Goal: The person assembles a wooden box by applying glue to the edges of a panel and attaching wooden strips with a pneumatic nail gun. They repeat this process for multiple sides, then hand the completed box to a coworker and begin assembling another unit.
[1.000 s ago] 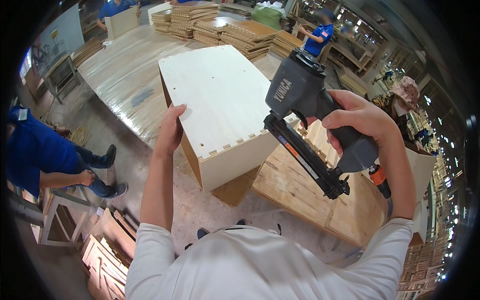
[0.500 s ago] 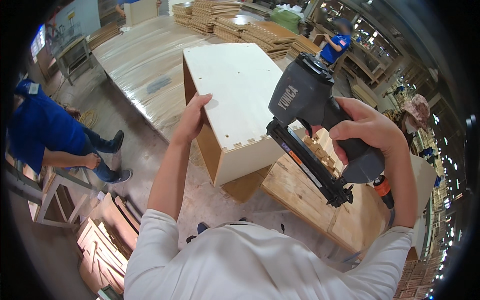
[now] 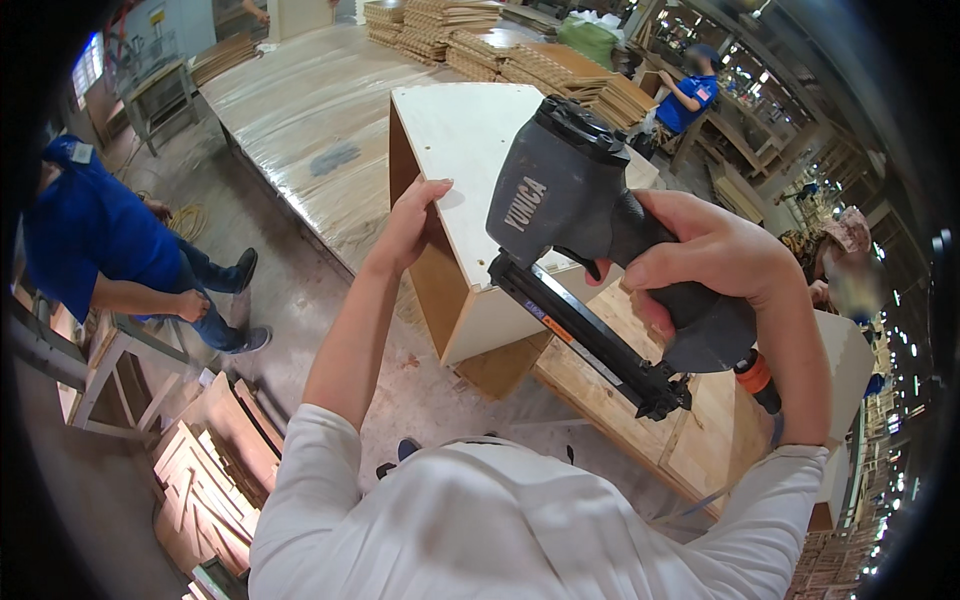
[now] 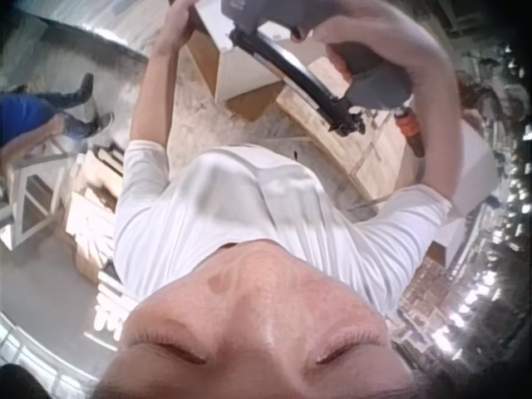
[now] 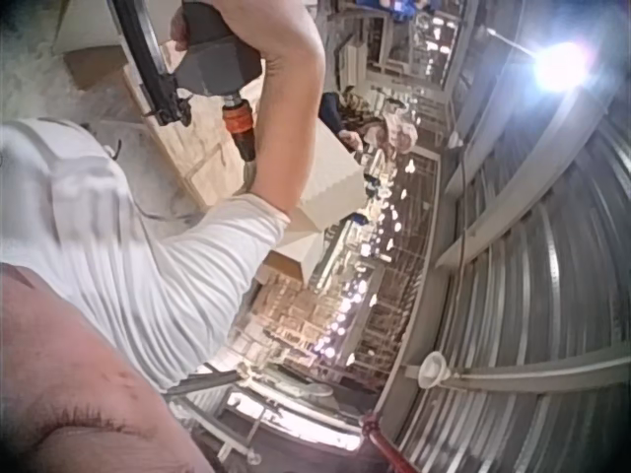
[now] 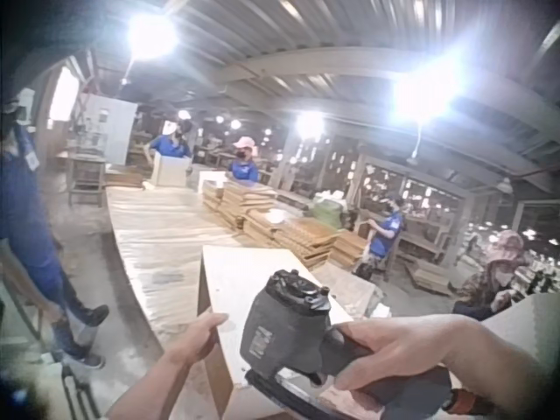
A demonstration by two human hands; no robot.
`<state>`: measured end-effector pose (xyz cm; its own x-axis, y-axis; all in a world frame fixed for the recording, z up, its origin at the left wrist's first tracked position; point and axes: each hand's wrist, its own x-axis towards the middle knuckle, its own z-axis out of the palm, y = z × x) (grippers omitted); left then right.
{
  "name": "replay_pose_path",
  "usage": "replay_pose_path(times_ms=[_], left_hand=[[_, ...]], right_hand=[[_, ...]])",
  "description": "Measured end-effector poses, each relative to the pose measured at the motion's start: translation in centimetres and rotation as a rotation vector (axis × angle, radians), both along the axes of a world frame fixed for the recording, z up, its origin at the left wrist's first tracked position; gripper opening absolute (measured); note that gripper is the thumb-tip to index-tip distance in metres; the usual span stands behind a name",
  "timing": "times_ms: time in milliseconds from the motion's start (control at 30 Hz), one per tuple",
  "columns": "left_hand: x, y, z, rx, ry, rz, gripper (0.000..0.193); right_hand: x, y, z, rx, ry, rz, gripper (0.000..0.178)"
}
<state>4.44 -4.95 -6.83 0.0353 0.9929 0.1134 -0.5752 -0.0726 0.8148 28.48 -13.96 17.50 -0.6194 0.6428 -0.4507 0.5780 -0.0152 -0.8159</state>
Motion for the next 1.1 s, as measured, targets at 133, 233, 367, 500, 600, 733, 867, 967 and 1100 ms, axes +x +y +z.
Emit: replay_pose_path(times_ms=[133, 233, 367, 500, 600, 733, 867, 967, 1100], left_hand=[[-1.6, 1.7, 0.2, -0.124, -0.243, -0.194, 0.040], [-2.0, 2.9, 1.1, -0.157, -0.168, -0.232, 0.040], [-2.0, 2.1, 0.6, -0.214, -0.091, -0.119, 0.039], [-2.0, -1.8, 0.2, -0.195, -0.219, 0.176, 0.035], [-0.1, -3.8, 1.0, -0.162, -0.345, 0.320, 0.036], [4.2, -2.3, 2.2, 0.019, -0.499, 0.502, 0.037], [8.5, 4.3, 2.0, 0.110, -0.614, 0.703, 0.032], [12.1, 12.0, 1.8, 0.228, -0.842, 0.727, 0.026], [10.5, 18.1, 3.6, 0.437, -0.872, 0.757, 0.026]], right_hand=[[2.4, -0.8, 0.0, 0.041, 0.020, -0.064, 0.034], [6.7, -1.7, -0.5, 0.088, 0.123, -0.184, 0.040], [14.5, -2.1, -5.2, 0.154, 0.244, -0.375, 0.053], [21.0, -2.1, -13.5, 0.178, 0.185, -0.635, 0.043], [24.6, -1.4, -21.1, 0.182, 0.105, -0.730, 0.043], [27.0, -0.4, -28.3, 0.205, 0.031, -0.849, 0.032], [28.5, 0.0, -31.8, 0.126, 0.130, -0.923, 0.036], [29.7, 0.3, -33.9, 0.079, 0.161, -0.980, 0.035], [29.4, 1.9, -35.1, 0.087, 0.177, -0.892, 0.036]])
